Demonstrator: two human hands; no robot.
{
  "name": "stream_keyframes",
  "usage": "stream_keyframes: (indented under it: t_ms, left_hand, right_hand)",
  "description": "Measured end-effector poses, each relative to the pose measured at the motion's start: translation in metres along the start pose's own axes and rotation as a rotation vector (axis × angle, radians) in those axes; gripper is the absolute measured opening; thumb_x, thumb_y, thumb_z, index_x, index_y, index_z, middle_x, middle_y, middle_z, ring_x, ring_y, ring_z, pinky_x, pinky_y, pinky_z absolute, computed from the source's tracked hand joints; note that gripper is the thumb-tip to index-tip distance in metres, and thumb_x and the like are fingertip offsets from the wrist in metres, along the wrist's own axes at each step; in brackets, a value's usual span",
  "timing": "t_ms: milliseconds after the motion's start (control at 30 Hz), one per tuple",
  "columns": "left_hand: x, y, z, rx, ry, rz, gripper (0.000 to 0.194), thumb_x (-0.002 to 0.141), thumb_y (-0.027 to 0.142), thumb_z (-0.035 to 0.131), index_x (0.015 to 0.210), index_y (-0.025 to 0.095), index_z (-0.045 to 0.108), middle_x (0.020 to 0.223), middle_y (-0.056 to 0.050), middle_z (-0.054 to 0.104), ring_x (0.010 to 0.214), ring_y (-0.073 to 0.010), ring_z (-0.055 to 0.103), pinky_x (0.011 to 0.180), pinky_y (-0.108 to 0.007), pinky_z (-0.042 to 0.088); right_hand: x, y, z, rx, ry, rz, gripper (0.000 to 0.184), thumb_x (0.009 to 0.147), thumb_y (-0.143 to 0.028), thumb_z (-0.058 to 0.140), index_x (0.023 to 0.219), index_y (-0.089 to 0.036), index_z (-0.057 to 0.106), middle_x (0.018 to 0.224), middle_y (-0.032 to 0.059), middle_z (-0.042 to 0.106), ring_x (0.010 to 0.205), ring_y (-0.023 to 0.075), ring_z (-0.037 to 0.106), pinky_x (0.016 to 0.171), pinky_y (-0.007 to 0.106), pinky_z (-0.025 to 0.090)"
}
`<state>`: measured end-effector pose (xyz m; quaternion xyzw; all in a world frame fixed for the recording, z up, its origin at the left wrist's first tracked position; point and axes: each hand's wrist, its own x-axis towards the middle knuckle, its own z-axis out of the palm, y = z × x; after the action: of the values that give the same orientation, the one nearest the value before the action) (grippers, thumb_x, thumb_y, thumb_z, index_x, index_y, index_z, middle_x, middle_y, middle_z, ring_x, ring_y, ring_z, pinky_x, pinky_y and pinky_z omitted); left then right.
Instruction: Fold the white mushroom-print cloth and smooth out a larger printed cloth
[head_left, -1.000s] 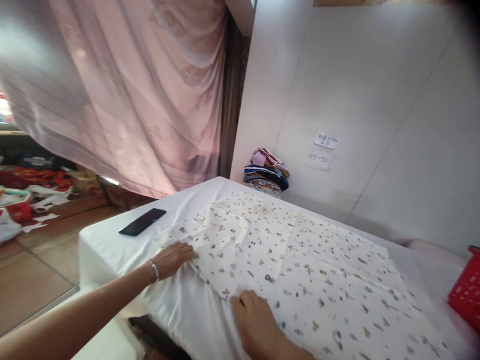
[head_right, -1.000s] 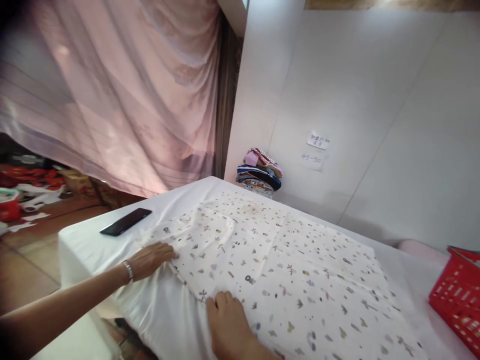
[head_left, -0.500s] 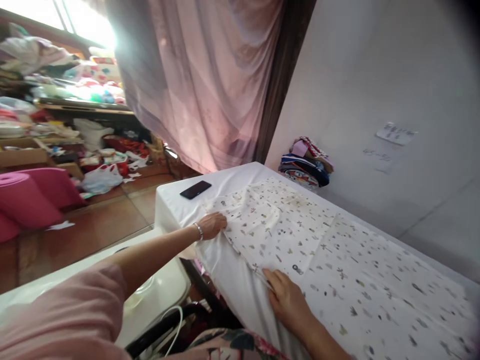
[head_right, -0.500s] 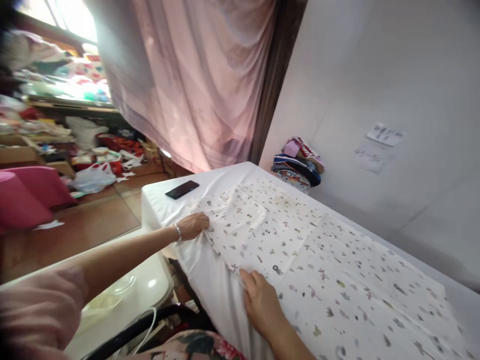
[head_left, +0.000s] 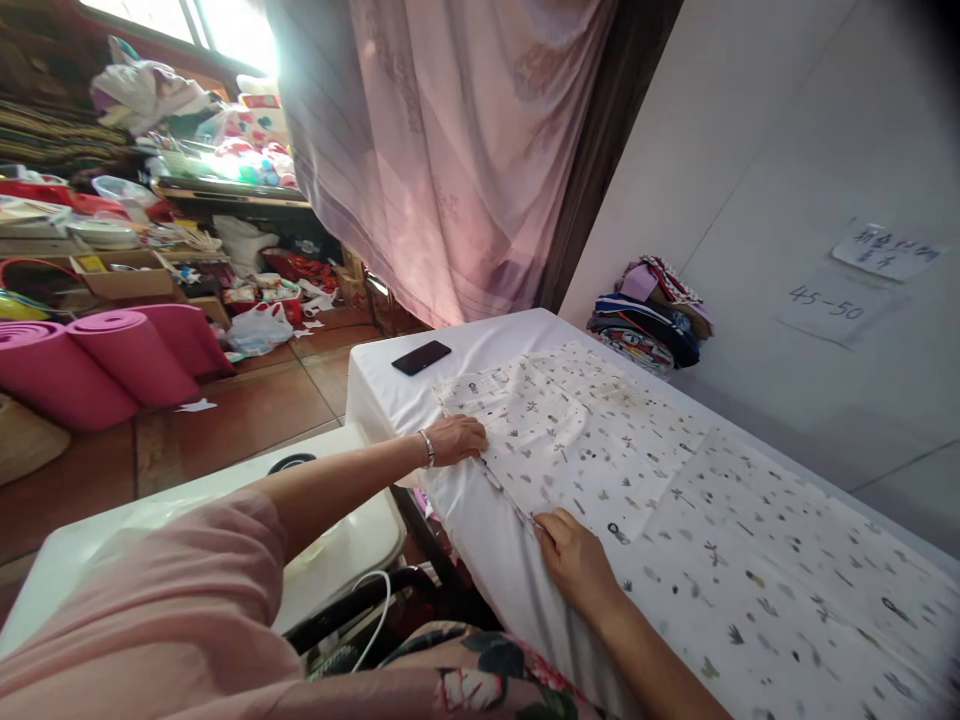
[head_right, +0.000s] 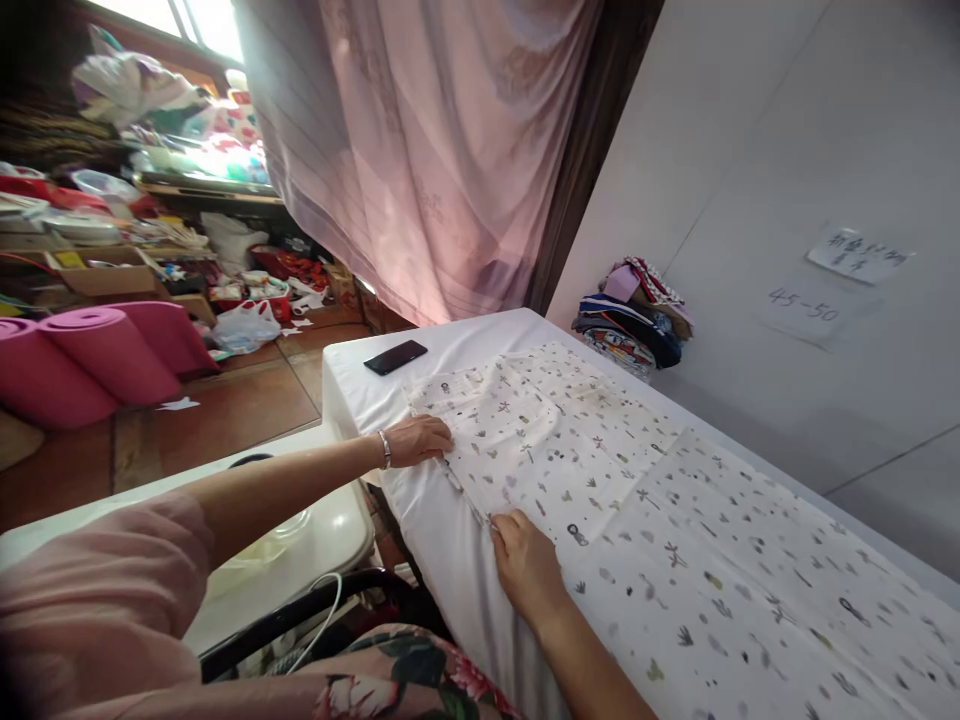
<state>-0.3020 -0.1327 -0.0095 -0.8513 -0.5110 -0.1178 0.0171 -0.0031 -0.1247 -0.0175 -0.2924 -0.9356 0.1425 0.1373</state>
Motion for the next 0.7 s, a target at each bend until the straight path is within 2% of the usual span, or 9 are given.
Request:
stream_keyframes:
  t_ms: [133, 267, 433, 567, 700]
  left_hand:
    - [0.002, 0.001, -0.001, 0.108, 0.02, 0.035, 0.025, 0.09, 0.024, 0.036, 0.088, 0.019, 0.06, 0.089, -0.007, 0.061, 0.086, -0.0164, 0.052, 0.077, -0.03, 0.037]
    - [-0.004, 0.002, 0.003, 0.146, 0.002, 0.032, 0.023, 0.089, 0.023, 0.038, 0.085, 0.019, 0.06, 0.088, -0.006, 0.061, 0.083, -0.0165, 0.051, 0.074, -0.029, 0.037]
    - [-0.01, 0.004, 0.006, 0.166, -0.027, 0.019, 0.021, 0.089, 0.02, 0.038, 0.088, 0.019, 0.059, 0.089, -0.006, 0.06, 0.083, -0.0168, 0.05, 0.071, -0.029, 0.036]
    - [-0.011, 0.006, 0.004, 0.193, -0.021, 0.029, 0.019, 0.088, 0.019, 0.039, 0.087, 0.018, 0.058, 0.087, -0.006, 0.059, 0.082, -0.0166, 0.05, 0.072, -0.029, 0.036]
    - [-0.015, 0.007, 0.004, 0.234, -0.012, 0.007, 0.018, 0.088, 0.019, 0.039, 0.084, 0.017, 0.057, 0.086, -0.006, 0.059, 0.081, -0.0165, 0.049, 0.07, -0.029, 0.036]
  right_hand:
    - [0.0, 0.004, 0.002, -0.181, 0.071, -0.029, 0.025, 0.087, -0.011, 0.036, 0.085, -0.02, 0.059, 0.083, 0.0027, 0.056, 0.077, 0.0144, 0.052, 0.067, 0.023, 0.038]
    - [-0.001, 0.002, 0.005, -0.338, 0.004, -0.107, 0.024, 0.085, -0.007, 0.038, 0.083, -0.02, 0.058, 0.085, 0.0035, 0.055, 0.078, 0.016, 0.049, 0.063, 0.024, 0.036]
    - [-0.003, -0.003, 0.008, -0.324, -0.047, -0.15, 0.025, 0.083, -0.005, 0.038, 0.084, -0.02, 0.058, 0.086, 0.0039, 0.054, 0.078, 0.0177, 0.048, 0.063, 0.025, 0.037]
    - [-0.009, -0.004, 0.012, -0.299, -0.012, -0.148, 0.03, 0.077, 0.0, 0.039, 0.09, -0.019, 0.058, 0.089, 0.0063, 0.054, 0.08, 0.0192, 0.048, 0.066, 0.027, 0.038]
    - [-0.015, -0.001, 0.019, -0.267, 0.04, -0.161, 0.034, 0.076, 0.001, 0.037, 0.096, -0.017, 0.057, 0.093, 0.0082, 0.054, 0.083, 0.0197, 0.049, 0.069, 0.028, 0.039]
